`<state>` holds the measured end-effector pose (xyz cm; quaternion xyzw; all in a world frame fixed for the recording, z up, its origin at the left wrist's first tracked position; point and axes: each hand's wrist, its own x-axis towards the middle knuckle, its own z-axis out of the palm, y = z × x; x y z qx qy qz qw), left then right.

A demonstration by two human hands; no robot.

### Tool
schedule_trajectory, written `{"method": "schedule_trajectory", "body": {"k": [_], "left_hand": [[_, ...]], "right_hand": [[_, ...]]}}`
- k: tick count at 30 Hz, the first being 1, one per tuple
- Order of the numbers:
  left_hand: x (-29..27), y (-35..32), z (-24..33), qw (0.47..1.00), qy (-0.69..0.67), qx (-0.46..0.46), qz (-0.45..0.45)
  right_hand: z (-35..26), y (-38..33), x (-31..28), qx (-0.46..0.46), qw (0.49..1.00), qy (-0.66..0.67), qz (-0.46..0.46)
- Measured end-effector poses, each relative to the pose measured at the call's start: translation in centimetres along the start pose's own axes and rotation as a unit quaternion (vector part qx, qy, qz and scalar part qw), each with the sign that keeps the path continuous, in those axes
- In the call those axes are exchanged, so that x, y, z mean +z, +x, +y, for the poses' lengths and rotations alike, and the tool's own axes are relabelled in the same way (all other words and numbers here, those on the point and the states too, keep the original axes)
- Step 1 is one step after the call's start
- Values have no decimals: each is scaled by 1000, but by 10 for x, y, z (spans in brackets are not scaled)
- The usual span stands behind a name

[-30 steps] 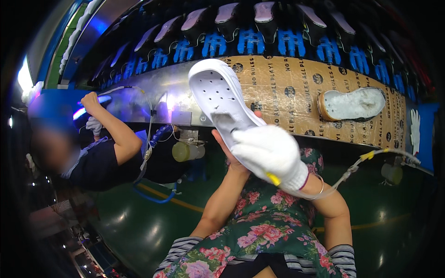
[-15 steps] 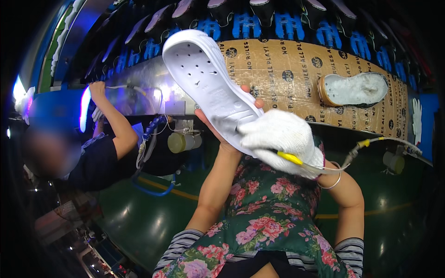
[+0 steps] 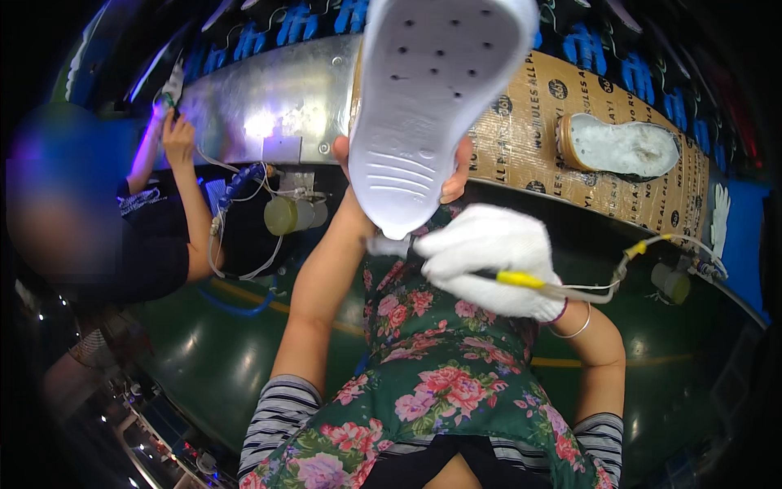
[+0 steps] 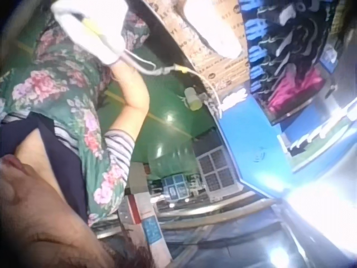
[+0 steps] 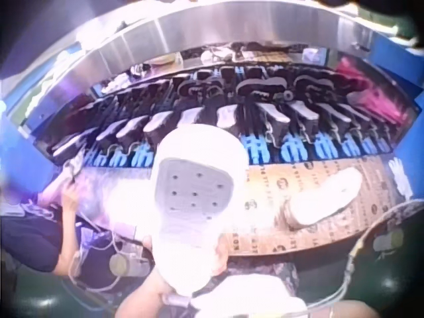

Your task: The person repeatedly picks up white slipper soles from a conveyor belt, uses a handheld tool to trim or scrape the inner surface, and places the soles back on the belt. The process is continuous and repetitive, with the person handling each sole individually.

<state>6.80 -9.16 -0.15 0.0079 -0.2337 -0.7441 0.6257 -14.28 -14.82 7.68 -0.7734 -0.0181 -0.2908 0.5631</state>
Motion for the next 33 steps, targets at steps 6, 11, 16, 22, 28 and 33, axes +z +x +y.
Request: {"method": "schedule_trajectory", "body": {"k": [6,11,16,22,28,33], "left_hand": [[18,15,6,998,-6,-30,49],[2,23,8,996,-48,-71,-17],[23,19,19,992,22,-114,55],[11,21,22,994,-33,-100,-8],[17,21,21,995,34,-77,55],[6,18,21,993,-63,-82,62]], "right_hand": [[9,-15,15,-88,976,-198,-11],[-7,-18,18,-17,998,-54,-39],[-4,-14,13,-14,975,-214,-51],[-3,-11,23,-24,998,-53,-5],[-9,-4,25,20,998,-57,-10],[0,-7,30,218,971,43,89]]}}
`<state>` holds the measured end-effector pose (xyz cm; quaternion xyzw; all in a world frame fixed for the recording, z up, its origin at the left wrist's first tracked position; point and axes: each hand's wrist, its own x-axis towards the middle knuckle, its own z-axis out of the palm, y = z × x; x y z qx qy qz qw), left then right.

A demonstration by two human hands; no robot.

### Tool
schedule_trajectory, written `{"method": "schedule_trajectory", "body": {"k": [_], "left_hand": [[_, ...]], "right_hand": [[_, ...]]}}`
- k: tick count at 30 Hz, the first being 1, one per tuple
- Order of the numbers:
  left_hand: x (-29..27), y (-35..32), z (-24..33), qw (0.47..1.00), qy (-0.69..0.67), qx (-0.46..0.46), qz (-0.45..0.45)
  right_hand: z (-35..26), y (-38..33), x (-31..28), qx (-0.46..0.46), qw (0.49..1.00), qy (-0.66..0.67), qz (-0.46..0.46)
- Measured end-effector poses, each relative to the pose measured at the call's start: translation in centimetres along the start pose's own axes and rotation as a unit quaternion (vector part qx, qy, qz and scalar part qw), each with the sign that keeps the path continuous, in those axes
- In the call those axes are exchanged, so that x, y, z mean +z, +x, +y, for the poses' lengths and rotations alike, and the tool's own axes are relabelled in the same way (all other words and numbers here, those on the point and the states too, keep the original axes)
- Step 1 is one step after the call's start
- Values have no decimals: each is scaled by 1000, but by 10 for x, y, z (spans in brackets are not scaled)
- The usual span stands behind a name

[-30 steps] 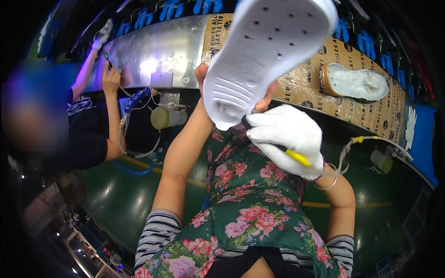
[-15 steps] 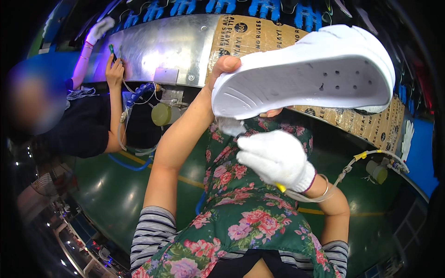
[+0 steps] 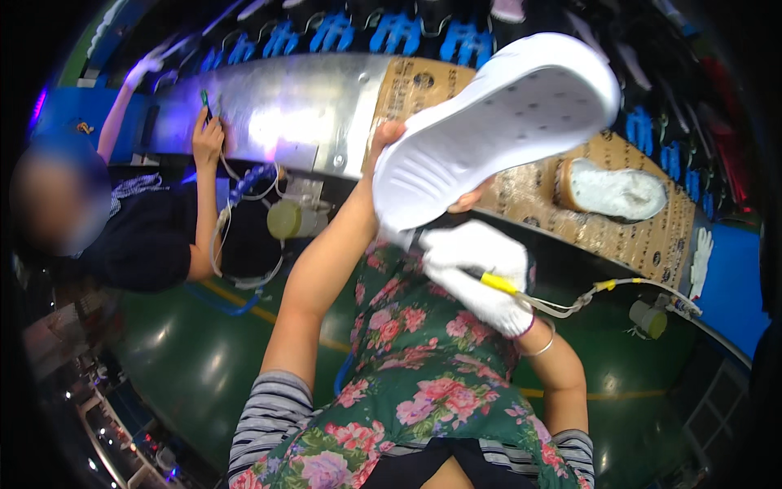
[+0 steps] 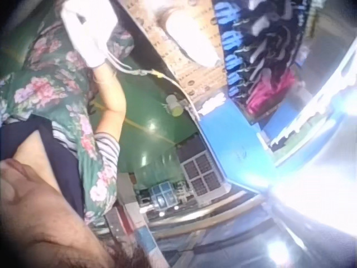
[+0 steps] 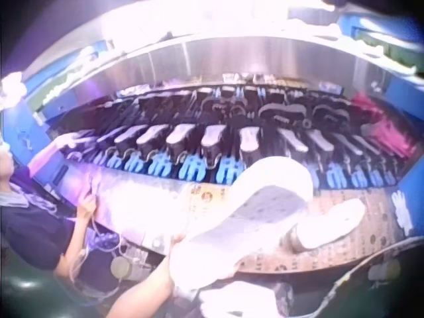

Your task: The person repeatedly picks up white slipper soles from a conveyor belt, uses a handheld tool to trim or scrape the inner surface, and places the soles back on the belt. The process is continuous and repetitive, with the person handling each sole individually.

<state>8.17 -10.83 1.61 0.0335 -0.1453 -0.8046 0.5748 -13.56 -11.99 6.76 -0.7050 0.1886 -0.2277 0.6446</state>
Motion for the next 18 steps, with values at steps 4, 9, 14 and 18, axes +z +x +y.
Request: {"method": "schedule_trajectory", "body": {"k": [4,9,14,18], "left_hand": [[-5,-11,-18,994,-7,82,65],[9,-27,-60,979,-36,107,171],[13,-13,-67,980,12,90,175],[27,-10,-36,984,107,134,52]], "right_hand": [[-12,0,-21,-1,997,67,31],[-16,45,-71,-243,927,-263,113],[-21,46,-85,-329,856,-366,158],[-40,7,-83,-208,976,-39,49]]}}
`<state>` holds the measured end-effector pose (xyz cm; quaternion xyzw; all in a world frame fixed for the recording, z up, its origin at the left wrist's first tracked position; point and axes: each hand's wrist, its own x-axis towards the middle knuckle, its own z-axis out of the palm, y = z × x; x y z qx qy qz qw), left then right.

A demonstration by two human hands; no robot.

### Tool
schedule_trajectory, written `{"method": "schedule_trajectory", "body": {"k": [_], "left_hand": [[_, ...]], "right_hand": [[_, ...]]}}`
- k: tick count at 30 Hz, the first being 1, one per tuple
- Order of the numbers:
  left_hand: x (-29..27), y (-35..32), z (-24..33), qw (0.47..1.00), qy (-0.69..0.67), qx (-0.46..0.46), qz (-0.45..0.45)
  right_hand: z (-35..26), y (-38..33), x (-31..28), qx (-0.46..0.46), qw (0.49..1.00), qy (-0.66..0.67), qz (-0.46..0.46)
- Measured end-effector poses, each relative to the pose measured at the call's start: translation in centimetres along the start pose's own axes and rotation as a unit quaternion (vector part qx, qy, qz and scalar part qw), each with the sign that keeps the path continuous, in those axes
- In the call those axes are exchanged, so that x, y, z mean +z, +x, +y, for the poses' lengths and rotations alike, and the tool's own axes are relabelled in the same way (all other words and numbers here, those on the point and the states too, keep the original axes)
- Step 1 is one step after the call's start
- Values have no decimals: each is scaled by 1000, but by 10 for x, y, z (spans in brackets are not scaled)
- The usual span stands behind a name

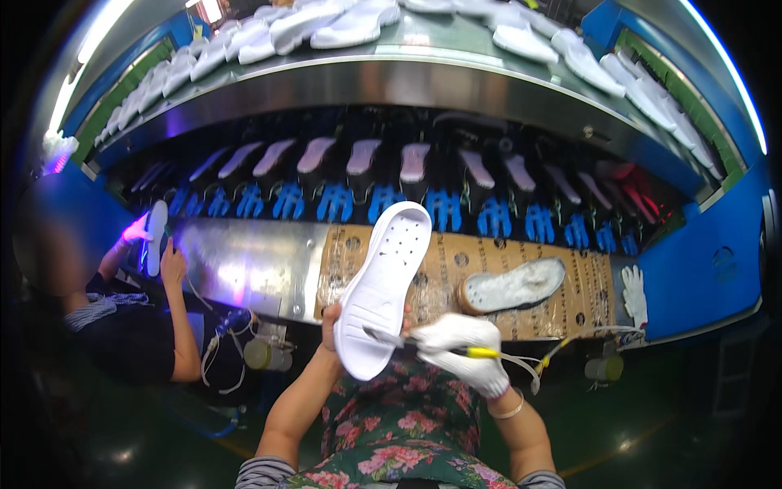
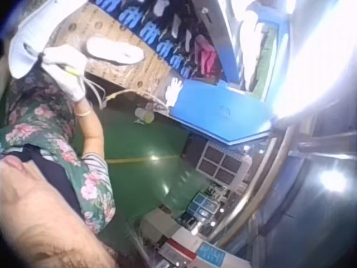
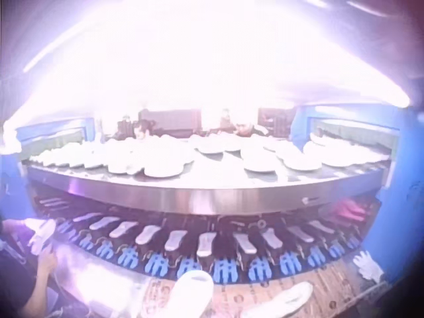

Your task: The person repeatedly picks up white slipper soles from a conveyor belt, uses a handheld tool to trim or scrape the inner surface, and places the soles back on the belt. The process is continuous and repetitive, with the person handling each sole individually.

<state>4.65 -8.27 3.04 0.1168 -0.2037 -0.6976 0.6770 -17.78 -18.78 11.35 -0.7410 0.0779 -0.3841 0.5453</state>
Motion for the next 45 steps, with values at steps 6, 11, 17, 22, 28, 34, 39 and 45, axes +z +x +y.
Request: {"method": "schedule_trajectory", "body": {"k": [6,11,17,22,28,34,39,45], "left_hand": [[95,75,60,960,-72,-25,-268],[172,212,111,956,-84,83,-269],[201,265,119,993,-59,104,-2],[180,288,136,507,672,519,148],[187,344,168,424,803,370,196],[188,381,164,438,806,325,227],[160,356,170,393,783,468,115],[166,213,202,307,769,559,51]], "right_hand": [[4,-63,-36,90,924,233,288],[20,-63,-21,224,914,204,269],[42,-66,-1,228,948,108,196],[60,-87,-1,264,922,174,222],[65,-88,13,246,941,130,191],[63,-87,15,271,927,160,203],[58,-82,23,312,901,201,222],[77,-89,25,312,894,210,244]]}}
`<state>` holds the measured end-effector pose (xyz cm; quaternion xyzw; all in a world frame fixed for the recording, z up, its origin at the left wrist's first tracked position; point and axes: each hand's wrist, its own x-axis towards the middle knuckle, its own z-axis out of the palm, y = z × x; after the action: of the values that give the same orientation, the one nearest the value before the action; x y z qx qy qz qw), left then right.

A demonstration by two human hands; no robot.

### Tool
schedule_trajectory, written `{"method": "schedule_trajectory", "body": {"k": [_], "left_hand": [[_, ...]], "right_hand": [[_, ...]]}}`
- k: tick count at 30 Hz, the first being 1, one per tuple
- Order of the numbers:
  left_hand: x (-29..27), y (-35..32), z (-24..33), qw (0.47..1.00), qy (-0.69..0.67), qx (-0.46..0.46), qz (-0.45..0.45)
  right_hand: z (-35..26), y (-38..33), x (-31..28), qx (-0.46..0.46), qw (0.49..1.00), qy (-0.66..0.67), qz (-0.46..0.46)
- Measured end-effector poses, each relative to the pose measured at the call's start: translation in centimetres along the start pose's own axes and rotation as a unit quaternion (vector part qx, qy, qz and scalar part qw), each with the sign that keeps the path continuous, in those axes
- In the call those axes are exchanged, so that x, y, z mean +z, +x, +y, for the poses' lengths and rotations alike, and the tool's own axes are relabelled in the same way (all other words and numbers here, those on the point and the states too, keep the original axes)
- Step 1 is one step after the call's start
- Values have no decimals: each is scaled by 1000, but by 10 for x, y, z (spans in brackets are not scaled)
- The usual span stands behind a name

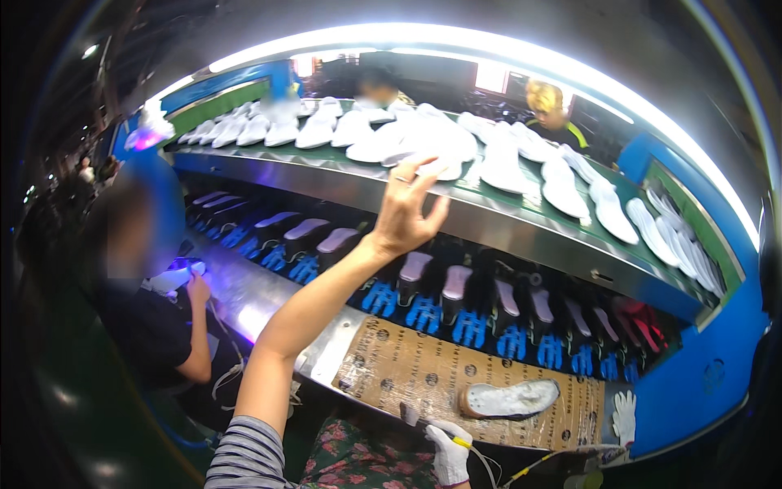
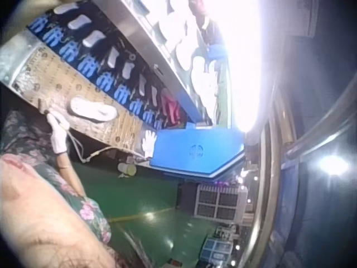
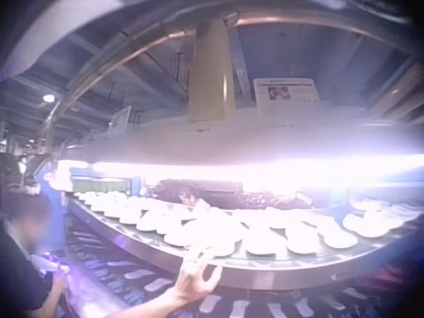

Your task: The person repeatedly picks up white slipper soles from a conveyor belt, uses a handheld tool to trim or scrape the inner surface, and places the soles back on the belt. The process is continuous and repetitive, with the person handling each sole individually.

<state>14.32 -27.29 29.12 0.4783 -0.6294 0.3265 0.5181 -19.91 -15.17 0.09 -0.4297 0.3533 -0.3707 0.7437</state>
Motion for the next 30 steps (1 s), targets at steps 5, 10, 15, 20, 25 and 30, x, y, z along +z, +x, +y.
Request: {"method": "schedule_trajectory", "body": {"k": [5,10,15,20,25,30], "left_hand": [[-75,1,-122,975,202,-56,71],[-91,13,-212,949,285,-82,-104],[-93,35,-258,855,328,-247,-317],[-125,22,-302,853,355,-241,-298],[-188,4,-369,870,359,-212,-263],[-214,3,-395,852,368,-260,-268]], "right_hand": [[12,7,15,17,999,-29,-8],[-31,0,66,1,995,-97,-36],[-16,14,79,73,996,-59,3],[-11,24,89,67,996,-66,9],[-18,37,99,68,989,-123,-40],[-18,44,108,95,991,-93,2]]}}
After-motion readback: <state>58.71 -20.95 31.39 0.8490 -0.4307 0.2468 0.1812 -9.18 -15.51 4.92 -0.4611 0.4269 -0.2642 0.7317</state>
